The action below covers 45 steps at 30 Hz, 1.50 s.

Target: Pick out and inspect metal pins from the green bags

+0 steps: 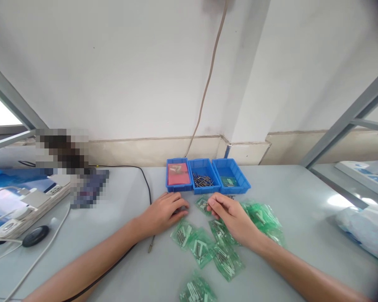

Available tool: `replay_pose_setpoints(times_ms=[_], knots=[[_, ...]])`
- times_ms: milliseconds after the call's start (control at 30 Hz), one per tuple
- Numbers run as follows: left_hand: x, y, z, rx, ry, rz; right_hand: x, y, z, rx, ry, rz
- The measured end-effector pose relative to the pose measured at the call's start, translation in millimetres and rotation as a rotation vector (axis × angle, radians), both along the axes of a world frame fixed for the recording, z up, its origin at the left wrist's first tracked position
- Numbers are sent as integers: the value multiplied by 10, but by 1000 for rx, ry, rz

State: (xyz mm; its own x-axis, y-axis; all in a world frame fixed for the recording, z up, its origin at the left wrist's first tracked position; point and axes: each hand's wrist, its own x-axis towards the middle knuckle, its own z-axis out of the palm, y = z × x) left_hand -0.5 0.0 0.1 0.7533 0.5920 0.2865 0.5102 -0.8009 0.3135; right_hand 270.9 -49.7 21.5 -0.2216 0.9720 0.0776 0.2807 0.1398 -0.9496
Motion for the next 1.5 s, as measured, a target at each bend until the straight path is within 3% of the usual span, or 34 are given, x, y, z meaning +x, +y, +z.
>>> replay_pose_setpoints(times_ms=[1500], knots=[[0,-4,-1,-10,7,0,0,-22,23,-10,2,22]])
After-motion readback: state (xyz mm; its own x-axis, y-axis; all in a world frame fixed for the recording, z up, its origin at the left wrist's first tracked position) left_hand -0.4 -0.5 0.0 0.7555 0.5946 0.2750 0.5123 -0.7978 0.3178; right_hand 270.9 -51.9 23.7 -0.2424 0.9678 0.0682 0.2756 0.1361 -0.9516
